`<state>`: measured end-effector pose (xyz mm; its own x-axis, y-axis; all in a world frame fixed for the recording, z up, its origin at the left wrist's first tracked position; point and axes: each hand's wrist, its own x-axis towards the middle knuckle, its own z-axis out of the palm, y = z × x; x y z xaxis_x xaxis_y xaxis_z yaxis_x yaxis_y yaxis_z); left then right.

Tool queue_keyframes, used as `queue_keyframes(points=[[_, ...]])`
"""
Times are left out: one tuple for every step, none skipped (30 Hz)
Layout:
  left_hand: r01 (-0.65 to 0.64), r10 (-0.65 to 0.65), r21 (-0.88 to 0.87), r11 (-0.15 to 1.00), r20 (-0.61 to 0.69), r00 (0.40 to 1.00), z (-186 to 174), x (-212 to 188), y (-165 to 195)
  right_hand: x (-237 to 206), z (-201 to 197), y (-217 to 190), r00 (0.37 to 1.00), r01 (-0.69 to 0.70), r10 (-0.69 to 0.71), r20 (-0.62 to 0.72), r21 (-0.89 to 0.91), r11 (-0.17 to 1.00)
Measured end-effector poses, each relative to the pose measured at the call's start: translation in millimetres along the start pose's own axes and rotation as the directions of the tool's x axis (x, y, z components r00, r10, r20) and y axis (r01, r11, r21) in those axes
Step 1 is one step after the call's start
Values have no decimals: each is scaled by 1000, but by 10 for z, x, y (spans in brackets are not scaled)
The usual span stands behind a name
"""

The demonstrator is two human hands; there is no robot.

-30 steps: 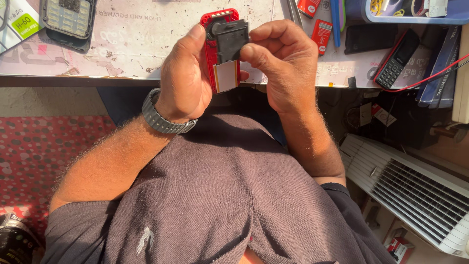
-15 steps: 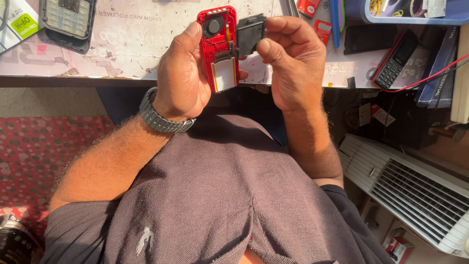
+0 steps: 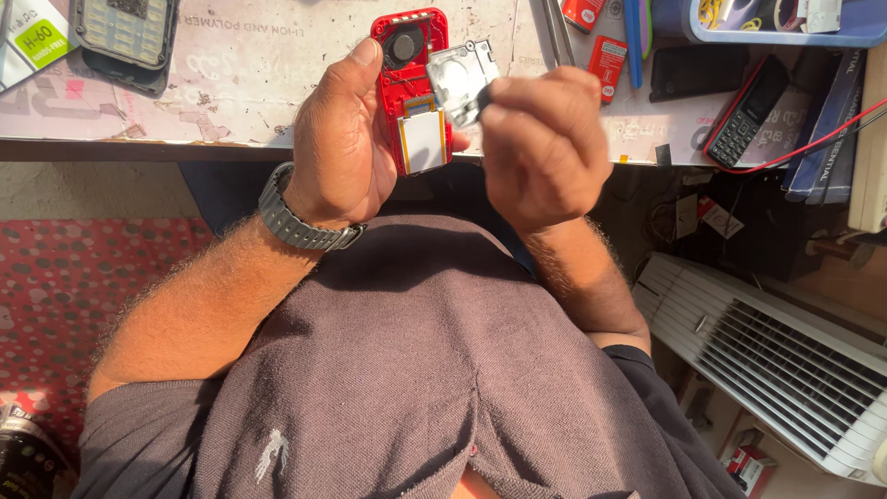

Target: The person holds a red electronic device and repeatedly inserts and removes a black internal component, aligning it with the battery and circuit board. The person then picks up a black phone and uses a blue plastic tool to pry open its back cover.

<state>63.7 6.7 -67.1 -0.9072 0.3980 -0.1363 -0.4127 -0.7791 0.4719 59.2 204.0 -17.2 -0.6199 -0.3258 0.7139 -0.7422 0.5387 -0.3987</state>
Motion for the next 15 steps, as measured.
queue_keyframes(points=[[-1,1,-27,1000,-8,1000,12,0,3,-1,-3,6,1000,21,-21,21,0,1000],[-2,1,-53,999,-17,1000,25,1,7,-5,2,8,998,41,-41,42,1,999],[-4,2,-78,997,-27,1000,35,-2,14,-10,8,12,996,61,-61,63,4,998],[-17,16,-65,998,-16,1000,45,-6,20,-13,12,16,996,66,-65,66,-15,998],[-30,30,-51,998,-5,1000,53,-16,26,-15,17,19,995,70,-68,68,-33,997],[-44,44,-38,998,4,999,57,-25,32,-17,24,20,995,74,-71,71,-51,996],[-48,48,-41,998,-2,999,58,-26,35,-18,23,19,995,71,-67,76,-51,996],[-50,50,-44,998,-8,999,58,-24,31,-21,16,18,995,67,-63,81,-52,996],[-54,53,-47,997,-12,998,56,-17,31,-15,16,21,995,64,-60,86,-55,996],[-58,58,-56,997,-7,998,52,-13,29,-15,20,25,995,68,-64,77,-51,996],[-62,62,-66,996,-1,998,51,-9,25,-11,26,29,995,72,-69,71,-49,996],[-65,66,-63,996,5,998,47,-5,26,-10,35,33,995,76,-73,63,-46,996],[-68,69,-60,996,12,998,46,-2,29,-8,36,36,995,75,-72,64,-46,996],[-70,71,-45,997,19,997,46,-1,34,-8,36,38,995,73,-70,66,-47,996],[-63,63,-33,997,17,998,46,-1,41,-10,38,40,995,71,-68,67,-47,996]])
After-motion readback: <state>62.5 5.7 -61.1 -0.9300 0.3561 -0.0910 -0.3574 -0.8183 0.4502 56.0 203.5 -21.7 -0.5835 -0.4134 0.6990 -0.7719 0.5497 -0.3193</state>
